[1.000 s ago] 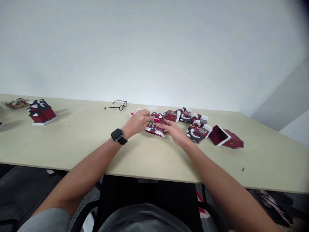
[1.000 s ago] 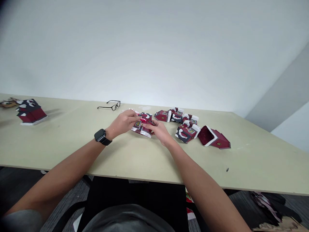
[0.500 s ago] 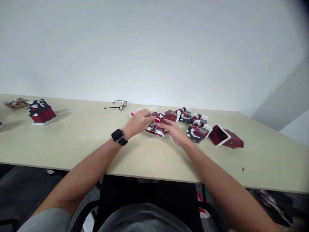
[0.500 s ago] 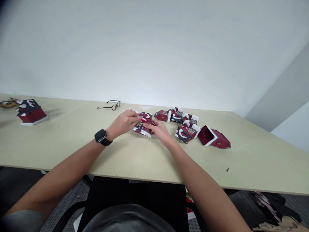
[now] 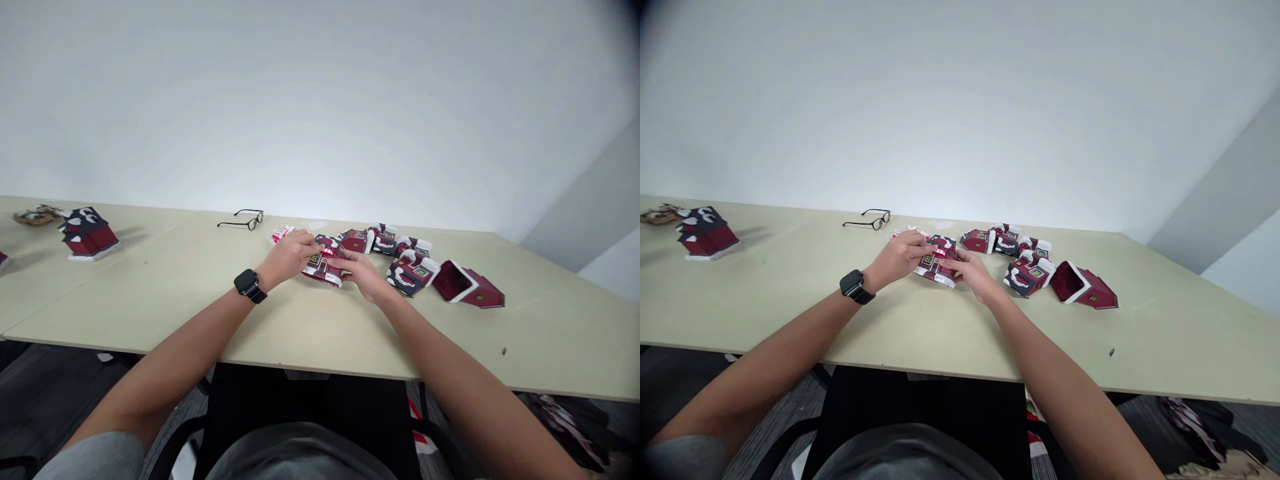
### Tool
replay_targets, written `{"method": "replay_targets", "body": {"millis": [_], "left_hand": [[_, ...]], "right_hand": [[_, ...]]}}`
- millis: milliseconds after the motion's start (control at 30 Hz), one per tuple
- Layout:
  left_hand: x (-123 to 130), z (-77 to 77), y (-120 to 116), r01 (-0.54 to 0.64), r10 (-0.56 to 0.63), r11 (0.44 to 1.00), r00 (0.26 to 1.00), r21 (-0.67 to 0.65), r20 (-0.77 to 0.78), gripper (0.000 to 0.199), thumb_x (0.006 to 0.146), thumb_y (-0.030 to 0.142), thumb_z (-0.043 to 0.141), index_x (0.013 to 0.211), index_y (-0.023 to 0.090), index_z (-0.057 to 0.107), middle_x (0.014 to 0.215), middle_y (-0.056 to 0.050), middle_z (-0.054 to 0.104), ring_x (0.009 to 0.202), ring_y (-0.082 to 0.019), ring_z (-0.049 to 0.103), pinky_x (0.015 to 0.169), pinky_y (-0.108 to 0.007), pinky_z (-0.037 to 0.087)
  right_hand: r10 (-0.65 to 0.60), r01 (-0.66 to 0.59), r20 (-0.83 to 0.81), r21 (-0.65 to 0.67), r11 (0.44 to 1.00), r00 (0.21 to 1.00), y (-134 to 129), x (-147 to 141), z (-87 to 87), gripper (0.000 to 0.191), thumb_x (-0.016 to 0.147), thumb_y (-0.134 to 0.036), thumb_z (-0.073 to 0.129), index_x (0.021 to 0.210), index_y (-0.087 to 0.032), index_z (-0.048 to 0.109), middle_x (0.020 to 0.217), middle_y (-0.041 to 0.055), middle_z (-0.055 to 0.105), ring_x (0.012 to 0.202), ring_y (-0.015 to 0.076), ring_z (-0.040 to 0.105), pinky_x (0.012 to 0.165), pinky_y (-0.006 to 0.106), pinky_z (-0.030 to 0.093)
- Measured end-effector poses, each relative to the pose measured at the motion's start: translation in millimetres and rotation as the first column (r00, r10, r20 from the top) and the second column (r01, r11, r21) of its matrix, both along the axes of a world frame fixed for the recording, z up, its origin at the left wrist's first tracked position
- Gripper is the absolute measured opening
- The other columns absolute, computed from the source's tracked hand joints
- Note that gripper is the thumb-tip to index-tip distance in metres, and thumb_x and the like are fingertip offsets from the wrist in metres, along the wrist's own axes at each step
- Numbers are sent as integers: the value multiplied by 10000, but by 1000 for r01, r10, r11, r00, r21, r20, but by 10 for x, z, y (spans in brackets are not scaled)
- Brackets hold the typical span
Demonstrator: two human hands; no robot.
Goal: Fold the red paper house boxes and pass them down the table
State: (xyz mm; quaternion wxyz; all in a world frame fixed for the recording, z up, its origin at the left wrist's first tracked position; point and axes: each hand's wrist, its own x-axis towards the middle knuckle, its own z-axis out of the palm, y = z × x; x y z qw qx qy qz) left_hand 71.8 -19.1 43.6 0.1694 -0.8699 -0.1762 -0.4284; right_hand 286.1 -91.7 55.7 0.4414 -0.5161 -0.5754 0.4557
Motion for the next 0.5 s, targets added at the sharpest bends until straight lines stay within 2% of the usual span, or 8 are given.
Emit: {"method": "replay_targets", "body": {"millis": [100, 267, 367, 500], "left_hand": [[16, -39, 6, 29, -20, 994, 997, -104, 80, 356, 924, 23, 515, 1017, 193, 813, 849, -47, 692, 818, -126, 599, 739, -259, 464], [34, -59, -8, 56, -21, 966, 990, -251, 142, 279, 942, 78, 545, 960, 178, 805, 926, -48, 740, 839, -129, 638, 770, -279, 499], [38, -63, -20, 45, -8, 963, 991, -266, 136, 277, 954, 85, 528, 972, 169, 791, 956, -58, 741, 853, -135, 646, 790, -287, 509], [43, -88, -36, -9, 28, 980, 995, -198, 94, 293, 979, 93, 491, 1031, 162, 771, 985, -76, 720, 875, -142, 636, 786, -279, 498]], "right_hand": [[-22, 22, 19, 9, 1000, 1000, -12, -17, 7, 560, 709, -531, 856, 1137, -191, 738, 1112, 60, 725, 940, 157, 639, 754, 251, 463], [-48, 47, 18, 23, 999, 999, -11, -41, -2, 552, 685, -516, 867, 1101, -174, 747, 1080, 60, 729, 886, 147, 626, 724, 247, 428], [-53, 52, 8, 39, 998, 999, -1, -41, -9, 585, 669, -510, 879, 1128, -176, 740, 1113, 58, 732, 884, 145, 623, 726, 242, 429], [-60, 59, 17, 62, 996, 998, -10, -62, 9, 591, 679, -503, 870, 1150, -176, 730, 1147, 54, 726, 891, 140, 617, 753, 240, 448]]}}
